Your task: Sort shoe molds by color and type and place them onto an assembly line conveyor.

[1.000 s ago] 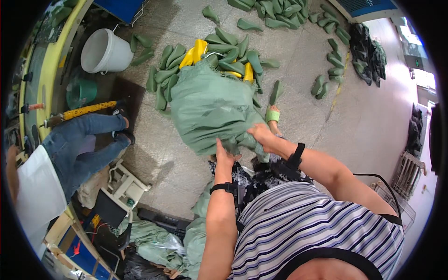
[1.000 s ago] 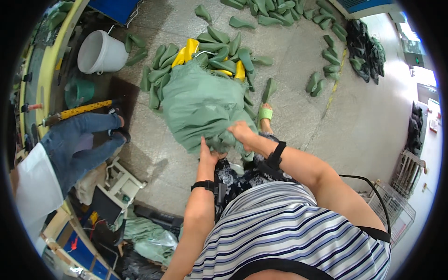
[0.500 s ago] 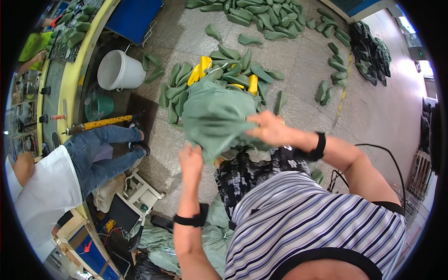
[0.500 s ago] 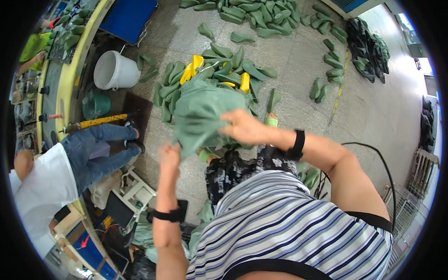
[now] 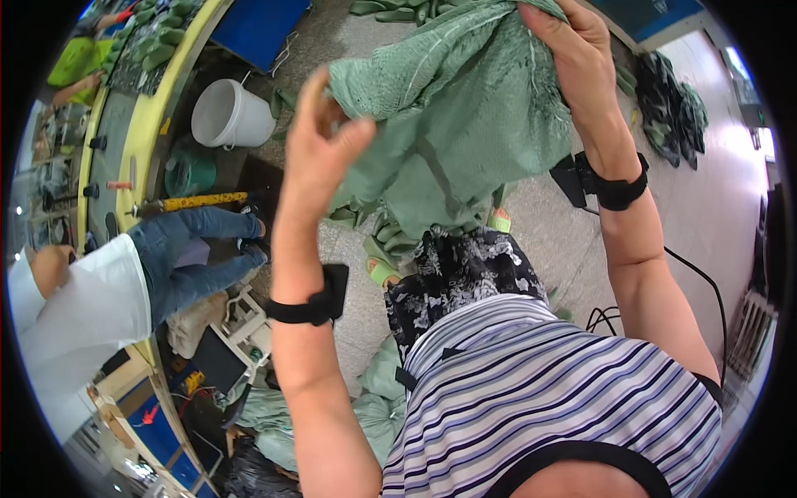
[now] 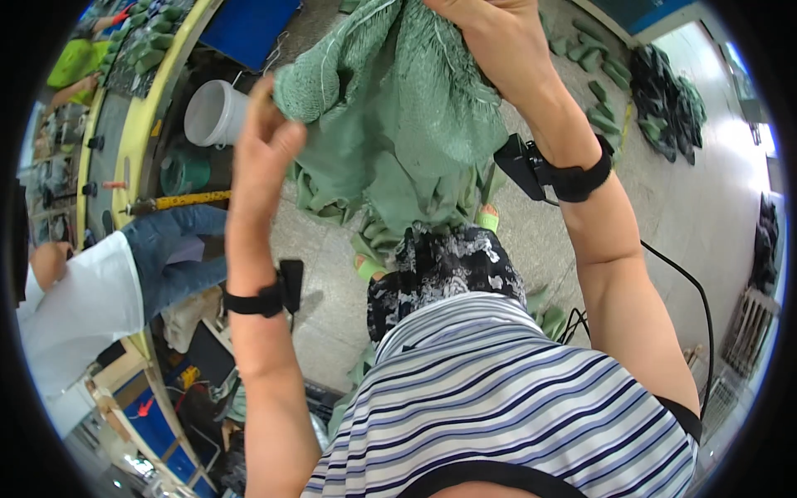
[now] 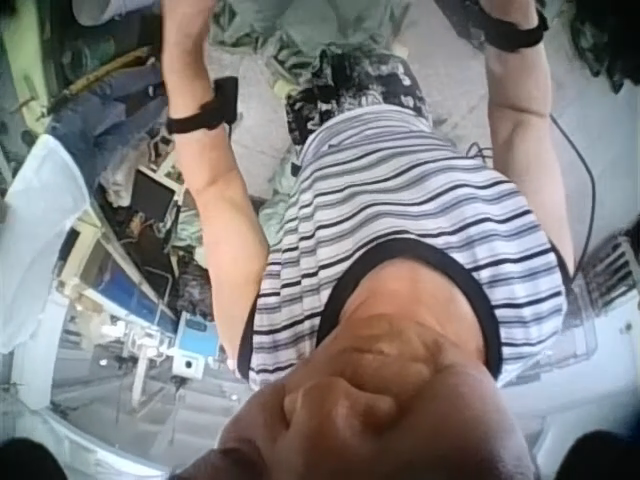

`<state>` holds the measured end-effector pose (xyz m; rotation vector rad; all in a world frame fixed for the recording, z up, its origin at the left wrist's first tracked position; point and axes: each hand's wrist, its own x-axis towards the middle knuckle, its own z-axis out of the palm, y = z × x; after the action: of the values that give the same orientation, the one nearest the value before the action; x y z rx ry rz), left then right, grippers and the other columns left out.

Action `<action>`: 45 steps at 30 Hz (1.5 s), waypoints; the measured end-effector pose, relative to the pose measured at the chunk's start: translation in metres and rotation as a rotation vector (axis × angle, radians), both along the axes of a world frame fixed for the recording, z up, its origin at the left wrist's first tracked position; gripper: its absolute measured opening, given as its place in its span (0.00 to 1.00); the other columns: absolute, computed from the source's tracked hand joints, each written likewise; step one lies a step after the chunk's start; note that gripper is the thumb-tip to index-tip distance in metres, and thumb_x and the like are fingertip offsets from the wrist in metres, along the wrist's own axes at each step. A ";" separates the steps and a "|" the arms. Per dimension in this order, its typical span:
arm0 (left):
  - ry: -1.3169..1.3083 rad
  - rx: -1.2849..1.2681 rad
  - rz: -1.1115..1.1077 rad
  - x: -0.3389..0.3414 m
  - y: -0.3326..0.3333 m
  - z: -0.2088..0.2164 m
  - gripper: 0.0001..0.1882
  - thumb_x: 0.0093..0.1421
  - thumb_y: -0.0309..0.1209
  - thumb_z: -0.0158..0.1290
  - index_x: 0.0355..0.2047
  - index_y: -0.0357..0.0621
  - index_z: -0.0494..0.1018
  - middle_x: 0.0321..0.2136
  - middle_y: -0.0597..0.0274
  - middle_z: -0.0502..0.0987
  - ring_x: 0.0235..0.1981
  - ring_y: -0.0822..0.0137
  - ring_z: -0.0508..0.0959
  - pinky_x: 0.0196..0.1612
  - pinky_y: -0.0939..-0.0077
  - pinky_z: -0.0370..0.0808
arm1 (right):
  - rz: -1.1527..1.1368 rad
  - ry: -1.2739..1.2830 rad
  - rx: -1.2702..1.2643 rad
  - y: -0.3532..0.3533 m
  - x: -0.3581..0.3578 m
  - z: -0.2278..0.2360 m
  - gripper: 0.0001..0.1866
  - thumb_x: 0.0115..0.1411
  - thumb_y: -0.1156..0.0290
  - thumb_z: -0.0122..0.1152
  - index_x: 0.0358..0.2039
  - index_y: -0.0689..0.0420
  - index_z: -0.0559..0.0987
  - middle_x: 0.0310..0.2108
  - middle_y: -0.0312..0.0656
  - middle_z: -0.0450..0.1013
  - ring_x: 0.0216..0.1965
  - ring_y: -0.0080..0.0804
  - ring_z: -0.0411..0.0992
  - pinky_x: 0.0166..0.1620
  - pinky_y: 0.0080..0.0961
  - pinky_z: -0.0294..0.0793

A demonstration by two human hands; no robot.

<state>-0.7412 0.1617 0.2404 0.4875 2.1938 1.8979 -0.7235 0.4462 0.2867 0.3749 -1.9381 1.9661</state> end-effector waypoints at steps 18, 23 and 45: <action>0.121 -0.723 -0.391 0.126 0.086 -0.195 0.50 0.37 0.37 0.67 0.61 0.63 0.56 0.66 0.50 0.36 0.64 0.41 0.44 0.53 0.33 0.53 | -0.921 -0.329 -0.192 0.014 0.297 -0.057 0.23 0.65 0.60 0.42 0.57 0.58 0.64 0.52 0.44 0.67 0.52 0.39 0.66 0.55 0.36 0.65; -0.648 -0.026 -0.477 0.185 0.177 -0.238 0.18 0.58 0.35 0.48 0.48 0.41 0.71 0.40 0.53 0.77 0.42 0.58 0.75 0.48 0.59 0.68 | -0.997 -0.369 -0.264 0.146 0.563 -0.108 0.23 0.65 0.59 0.43 0.56 0.58 0.64 0.51 0.43 0.67 0.50 0.39 0.67 0.54 0.36 0.66; -1.006 -0.320 -0.798 0.234 0.526 -0.173 0.17 0.59 0.31 0.52 0.47 0.38 0.66 0.38 0.57 0.76 0.37 0.63 0.78 0.39 0.71 0.74 | -1.454 -0.651 -0.750 0.366 0.668 -0.263 0.22 0.63 0.57 0.44 0.51 0.58 0.67 0.47 0.41 0.69 0.45 0.38 0.69 0.50 0.36 0.68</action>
<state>-0.5072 0.6880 0.0672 0.2019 1.2825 0.9766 -0.0553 0.8122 0.0235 -1.5351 -0.8651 1.4960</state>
